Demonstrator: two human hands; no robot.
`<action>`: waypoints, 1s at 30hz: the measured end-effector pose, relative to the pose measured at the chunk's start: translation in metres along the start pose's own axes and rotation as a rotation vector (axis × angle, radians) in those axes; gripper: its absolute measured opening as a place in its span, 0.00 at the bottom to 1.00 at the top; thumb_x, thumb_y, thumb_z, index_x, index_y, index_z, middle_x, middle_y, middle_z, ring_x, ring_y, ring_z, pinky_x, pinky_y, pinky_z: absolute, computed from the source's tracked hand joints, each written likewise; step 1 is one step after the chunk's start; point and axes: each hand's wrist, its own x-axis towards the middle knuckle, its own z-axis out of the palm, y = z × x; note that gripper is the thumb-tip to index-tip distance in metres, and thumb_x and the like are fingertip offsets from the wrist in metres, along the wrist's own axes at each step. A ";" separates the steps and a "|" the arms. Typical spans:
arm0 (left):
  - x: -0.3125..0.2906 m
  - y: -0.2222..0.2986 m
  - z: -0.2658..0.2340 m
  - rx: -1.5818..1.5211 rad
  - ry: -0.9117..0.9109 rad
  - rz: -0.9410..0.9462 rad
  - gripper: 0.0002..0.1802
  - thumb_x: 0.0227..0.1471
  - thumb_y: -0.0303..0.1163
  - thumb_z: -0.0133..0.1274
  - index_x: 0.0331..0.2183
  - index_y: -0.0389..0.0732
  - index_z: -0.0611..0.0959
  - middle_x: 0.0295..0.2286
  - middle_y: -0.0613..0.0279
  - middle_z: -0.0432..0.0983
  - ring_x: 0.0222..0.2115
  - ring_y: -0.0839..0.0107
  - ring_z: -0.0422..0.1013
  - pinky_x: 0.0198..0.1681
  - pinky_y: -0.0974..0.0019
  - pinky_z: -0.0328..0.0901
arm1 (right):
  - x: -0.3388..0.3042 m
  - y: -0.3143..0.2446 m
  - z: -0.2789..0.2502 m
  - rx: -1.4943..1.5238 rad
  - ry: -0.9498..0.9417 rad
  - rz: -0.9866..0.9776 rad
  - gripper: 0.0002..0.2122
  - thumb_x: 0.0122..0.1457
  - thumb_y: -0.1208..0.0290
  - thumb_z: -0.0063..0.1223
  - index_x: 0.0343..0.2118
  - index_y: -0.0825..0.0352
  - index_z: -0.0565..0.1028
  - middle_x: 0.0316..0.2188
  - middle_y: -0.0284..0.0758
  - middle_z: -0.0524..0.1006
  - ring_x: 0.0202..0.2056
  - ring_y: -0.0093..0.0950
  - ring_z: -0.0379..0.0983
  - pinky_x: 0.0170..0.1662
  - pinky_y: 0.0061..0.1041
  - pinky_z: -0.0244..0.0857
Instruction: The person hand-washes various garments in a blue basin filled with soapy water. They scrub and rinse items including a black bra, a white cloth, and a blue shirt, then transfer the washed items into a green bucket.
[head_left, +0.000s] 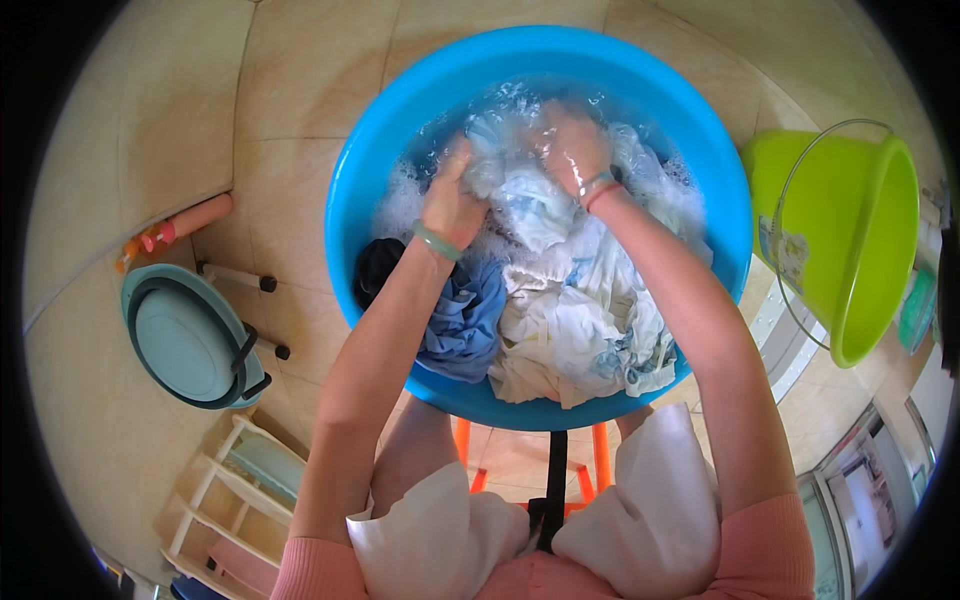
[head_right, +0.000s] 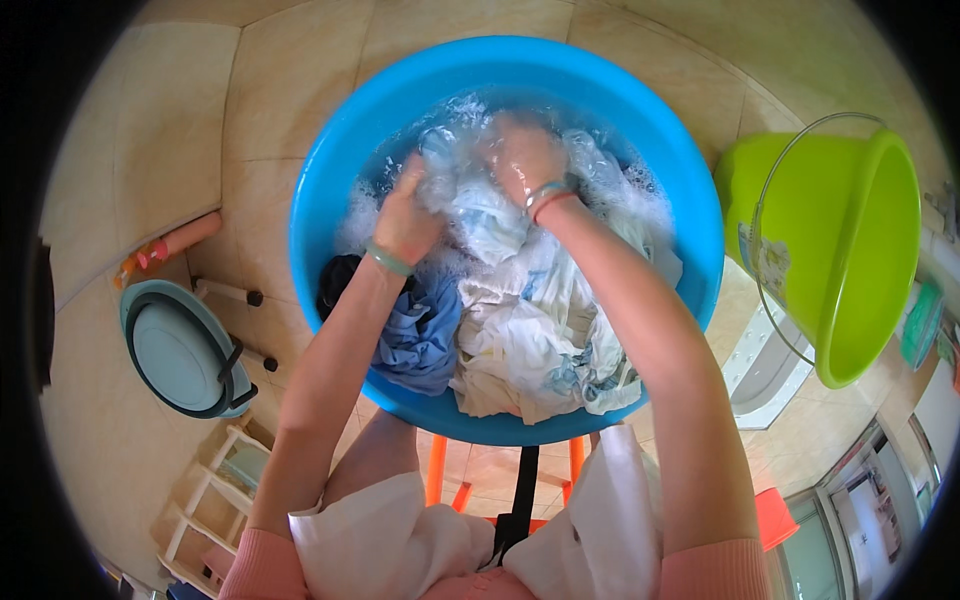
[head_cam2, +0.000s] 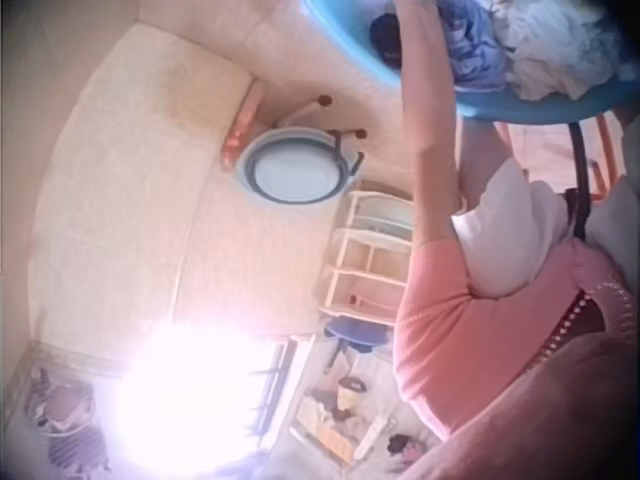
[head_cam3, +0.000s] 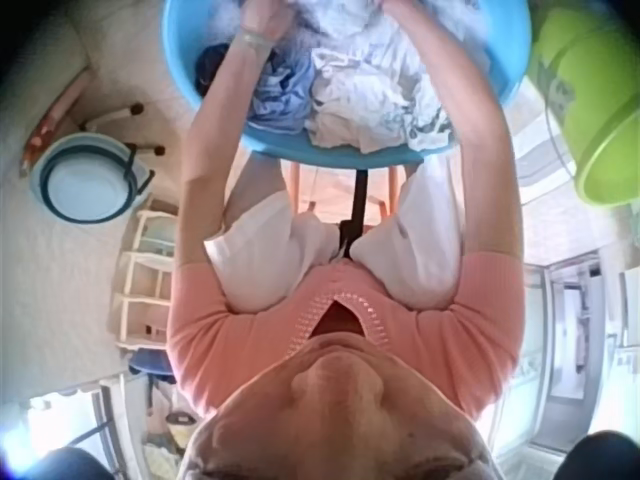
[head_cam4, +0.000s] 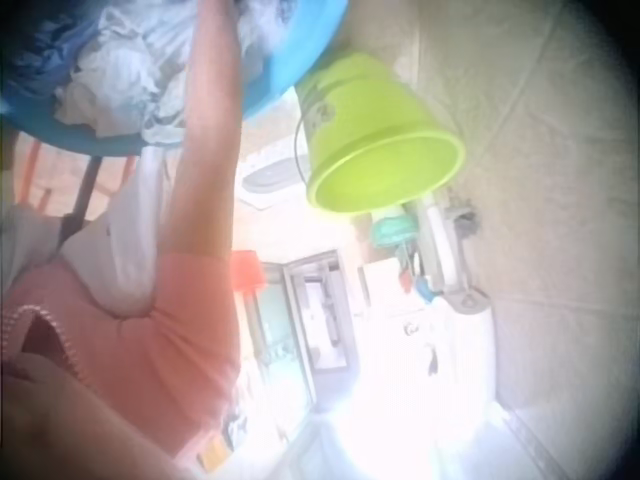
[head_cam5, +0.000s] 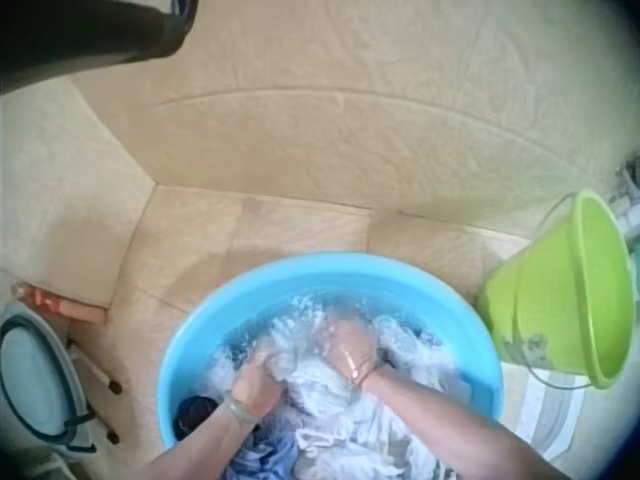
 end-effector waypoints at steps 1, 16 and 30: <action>-0.002 0.006 0.003 -0.039 -0.061 -0.024 0.24 0.62 0.46 0.44 0.56 0.46 0.67 0.51 0.58 0.68 0.49 0.63 0.67 0.54 0.56 0.62 | -0.005 -0.025 -0.011 0.030 0.098 -0.057 0.11 0.54 0.63 0.56 0.38 0.60 0.76 0.36 0.38 0.75 0.36 0.41 0.74 0.37 0.37 0.69; -0.019 0.020 0.054 -0.441 -0.864 -0.393 0.26 0.55 0.61 0.43 0.37 0.48 0.77 0.26 0.66 0.69 0.23 0.72 0.61 0.22 0.67 0.53 | -0.065 -0.182 -0.062 0.111 0.218 -0.656 0.07 0.43 0.66 0.59 0.20 0.58 0.71 0.29 0.28 0.67 0.26 0.21 0.67 0.20 0.18 0.62; -0.087 0.028 0.090 0.212 0.110 0.165 0.19 0.60 0.44 0.48 0.47 0.42 0.72 0.42 0.63 0.73 0.45 0.66 0.70 0.50 0.58 0.65 | -0.018 -0.045 -0.076 -0.011 0.335 -0.171 0.07 0.51 0.66 0.60 0.24 0.64 0.76 0.24 0.36 0.74 0.23 0.35 0.72 0.24 0.31 0.65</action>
